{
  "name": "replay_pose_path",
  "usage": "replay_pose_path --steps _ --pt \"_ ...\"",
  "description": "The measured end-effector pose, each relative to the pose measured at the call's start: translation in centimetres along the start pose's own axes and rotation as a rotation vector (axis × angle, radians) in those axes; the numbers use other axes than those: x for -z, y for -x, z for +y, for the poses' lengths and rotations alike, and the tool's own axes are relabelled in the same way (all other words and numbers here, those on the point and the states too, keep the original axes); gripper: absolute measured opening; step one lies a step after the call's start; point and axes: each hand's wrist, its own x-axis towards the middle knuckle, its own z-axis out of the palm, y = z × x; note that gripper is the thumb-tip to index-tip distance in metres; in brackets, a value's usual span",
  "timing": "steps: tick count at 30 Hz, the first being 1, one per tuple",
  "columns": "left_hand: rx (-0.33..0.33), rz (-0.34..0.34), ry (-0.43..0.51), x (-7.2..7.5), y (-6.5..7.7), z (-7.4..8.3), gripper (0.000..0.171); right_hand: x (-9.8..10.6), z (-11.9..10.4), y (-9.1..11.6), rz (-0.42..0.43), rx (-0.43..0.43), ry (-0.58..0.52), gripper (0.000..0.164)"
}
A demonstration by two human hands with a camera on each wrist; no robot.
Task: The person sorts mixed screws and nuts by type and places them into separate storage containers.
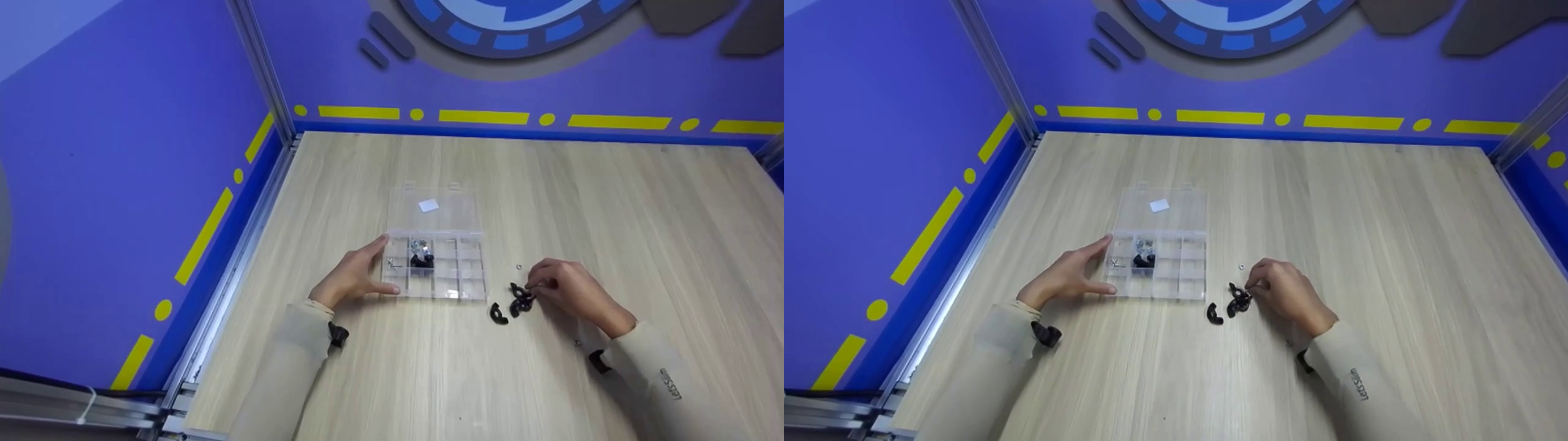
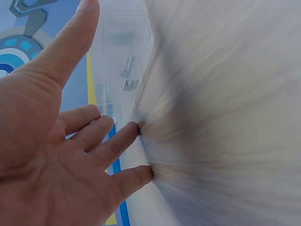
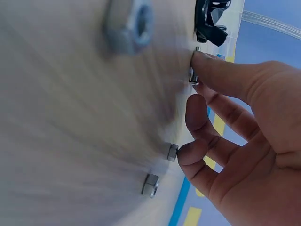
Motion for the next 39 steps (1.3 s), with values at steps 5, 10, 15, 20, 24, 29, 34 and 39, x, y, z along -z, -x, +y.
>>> replay_pose_path --steps 5,10,15,20,24,29,34,39 --pt "0.001 0.006 0.005 0.0 0.1 0.0 0.115 0.0 -0.1 -0.2 -0.01 -0.019 0.011 0.026" --pt "0.001 0.002 0.007 0.0 0.1 0.1 0.115 0.1 -0.2 -0.2 -0.01 -0.026 0.021 0.026" --pt "-0.004 0.003 0.012 0.1 0.1 0.1 0.116 0.0 -0.2 -0.2 -0.002 -0.003 0.023 0.024" --pt "-0.001 -0.002 -0.007 0.1 0.1 0.1 0.115 0.4 -0.3 -0.4 -0.031 0.052 0.072 0.026" --pt "0.006 -0.003 -0.013 0.1 0.1 0.1 0.114 1.1 -0.7 -0.9 -0.059 0.067 0.108 0.024" --pt "0.009 -0.003 -0.013 0.1 0.1 0.1 0.115 2.1 -1.6 -1.8 -0.108 0.032 0.085 0.02" --pt "0.007 0.001 -0.011 0.0 -0.1 0.0 0.115 2.6 -3.1 -3.0 -0.133 0.033 0.065 0.023" --pt "0.004 0.003 0.001 0.0 0.0 0.1 0.116 2.3 -4.0 -4.1 -0.089 0.103 0.069 0.016"
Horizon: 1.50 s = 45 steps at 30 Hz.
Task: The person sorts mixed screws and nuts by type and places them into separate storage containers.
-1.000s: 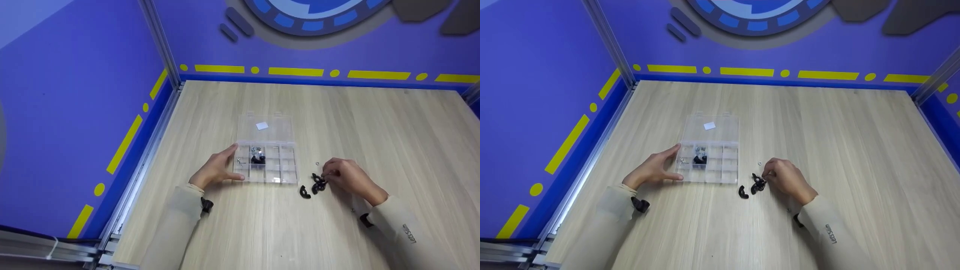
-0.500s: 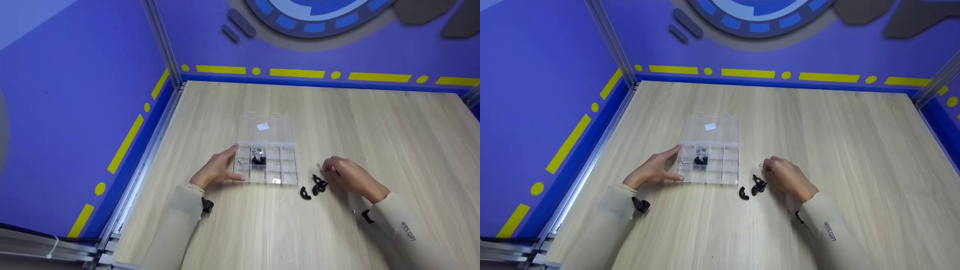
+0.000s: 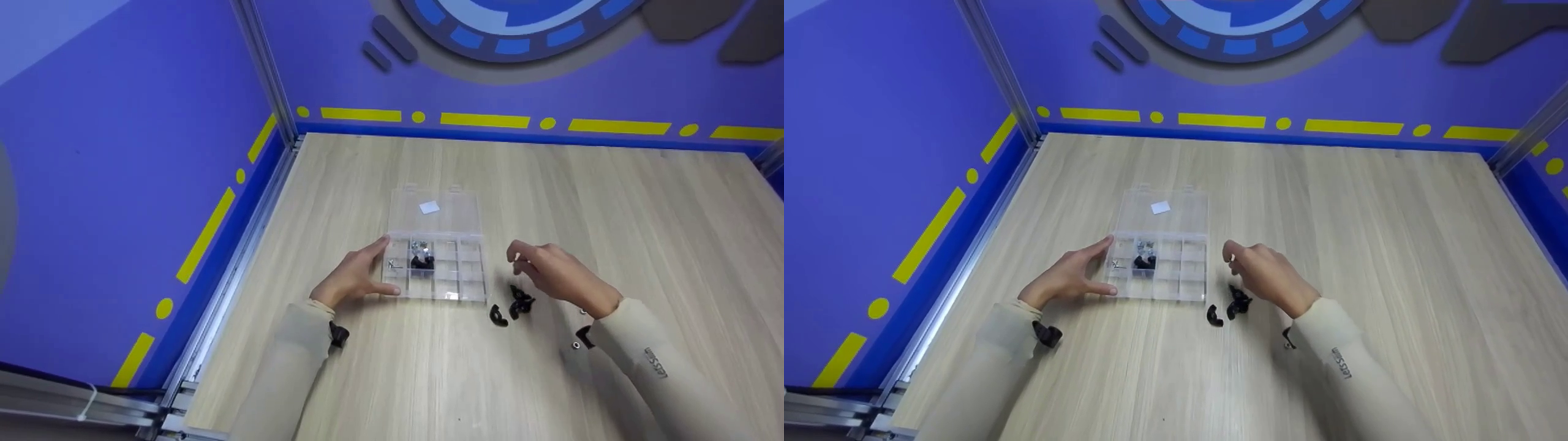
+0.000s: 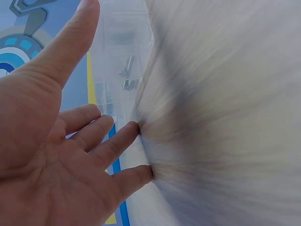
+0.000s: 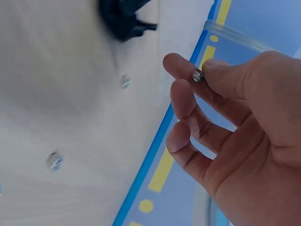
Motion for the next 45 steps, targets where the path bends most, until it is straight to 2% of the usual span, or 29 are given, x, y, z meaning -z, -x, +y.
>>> replay_pose_path --steps 3,7,12,22,33,45 --pt "0.003 0.003 0.007 0.0 0.1 0.0 0.116 -0.1 -0.7 -1.0 0.034 0.045 0.039 0.019" --pt "0.002 0.002 0.011 0.1 0.2 0.0 0.115 -0.1 -1.8 -2.3 0.066 0.058 0.092 0.017" --pt "-0.01 -0.016 0.014 0.1 0.3 0.0 0.113 -0.1 -2.9 -4.0 0.09 0.106 0.069 0.013" --pt "-0.015 -0.007 0.013 0.2 0.2 0.0 0.114 -0.3 -5.3 -7.9 0.0 0.176 -0.01 0.012" --pt "-0.024 0.007 0.009 0.1 0.1 -0.1 0.112 -2.3 -8.0 -12.6 -0.089 0.237 -0.06 0.013" --pt "-0.005 -0.001 -0.038 0.2 0.2 0.0 0.111 -4.6 -9.4 -14.7 -0.113 0.228 -0.063 0.012"
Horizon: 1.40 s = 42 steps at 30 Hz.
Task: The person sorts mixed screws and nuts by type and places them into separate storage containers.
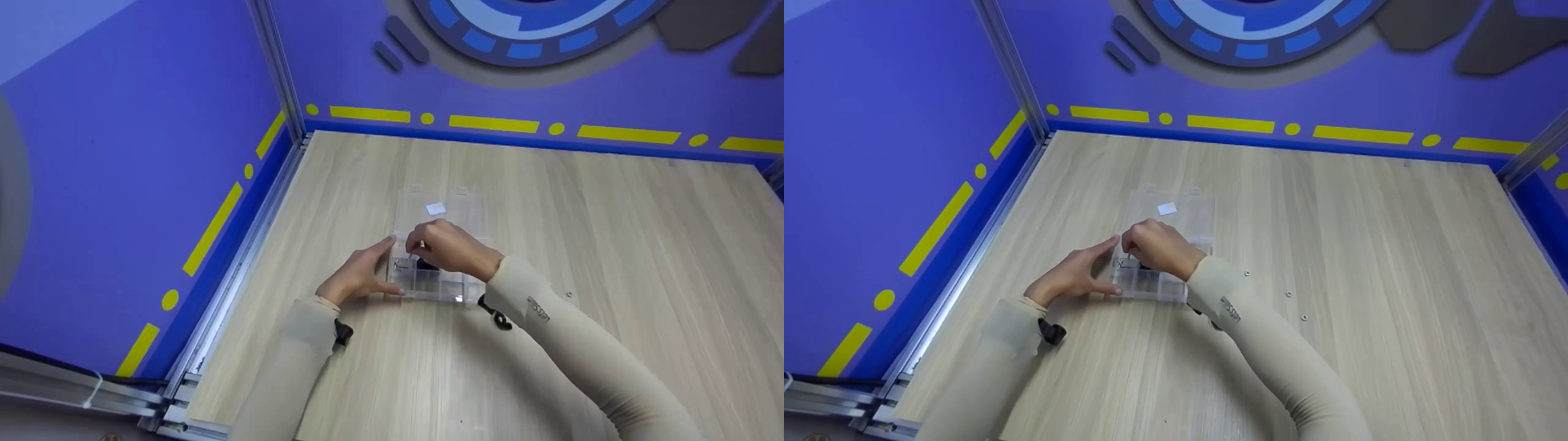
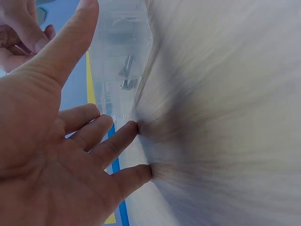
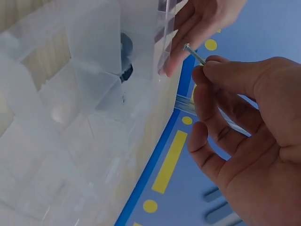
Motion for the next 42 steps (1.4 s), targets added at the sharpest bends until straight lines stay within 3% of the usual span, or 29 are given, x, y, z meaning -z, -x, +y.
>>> replay_pose_path --steps 13,21,28,33,42 --pt "-0.033 -0.002 0.003 -0.3 -0.1 0.0 0.111 -2.0 0.4 -0.4 -0.077 -0.06 -0.002 0.009" --pt "-0.033 -0.008 -0.001 -0.1 -0.2 0.2 0.112 -2.2 0.7 -0.1 -0.067 -0.062 -0.013 0.008" --pt "-0.075 -0.005 0.013 -0.3 -0.2 0.0 0.11 -2.3 0.9 0.5 -0.054 -0.042 -0.017 0.008" --pt "-0.06 -0.002 0.025 -0.3 -0.3 0.1 0.111 -1.3 1.1 2.2 -0.043 -0.069 -0.026 0.014" --pt "-0.01 -0.003 0.033 -0.1 -0.1 0.0 0.115 1.6 3.2 7.6 0.016 -0.126 0.003 0.019"
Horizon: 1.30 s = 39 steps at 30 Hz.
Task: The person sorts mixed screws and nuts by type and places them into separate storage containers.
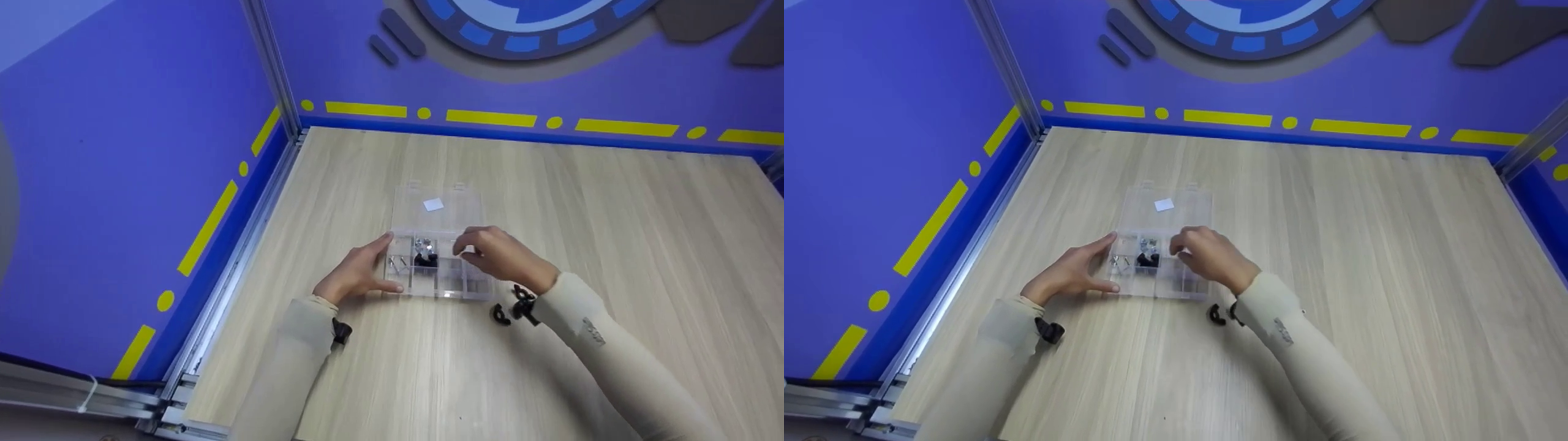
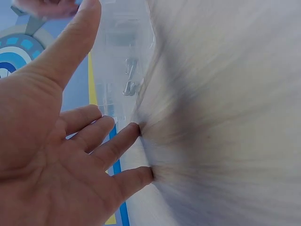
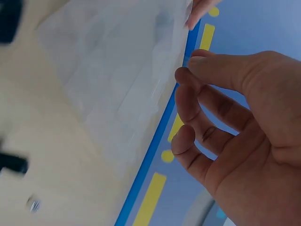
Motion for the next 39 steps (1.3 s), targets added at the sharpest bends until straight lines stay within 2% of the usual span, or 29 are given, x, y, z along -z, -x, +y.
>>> replay_pose_path --steps 6,13,23,32,39 --pt "0.013 0.003 0.011 0.0 0.0 0.1 0.115 1.3 2.2 3.7 0.058 -0.063 0.036 0.019" --pt "0.007 0.001 0.002 -0.2 -0.1 0.1 0.114 1.8 4.5 7.9 0.126 -0.109 0.012 0.019" --pt "0.033 0.006 0.007 -0.2 -0.1 0.1 0.115 1.9 6.9 13.1 0.153 -0.242 0.039 0.017" --pt "0.045 0.009 -0.002 -0.2 -0.1 0.1 0.115 2.0 7.6 15.7 0.096 -0.393 0.041 0.019" --pt "0.044 0.005 0.006 -0.3 0.0 0.3 0.115 2.8 8.3 16.7 0.091 -0.557 0.092 0.01"
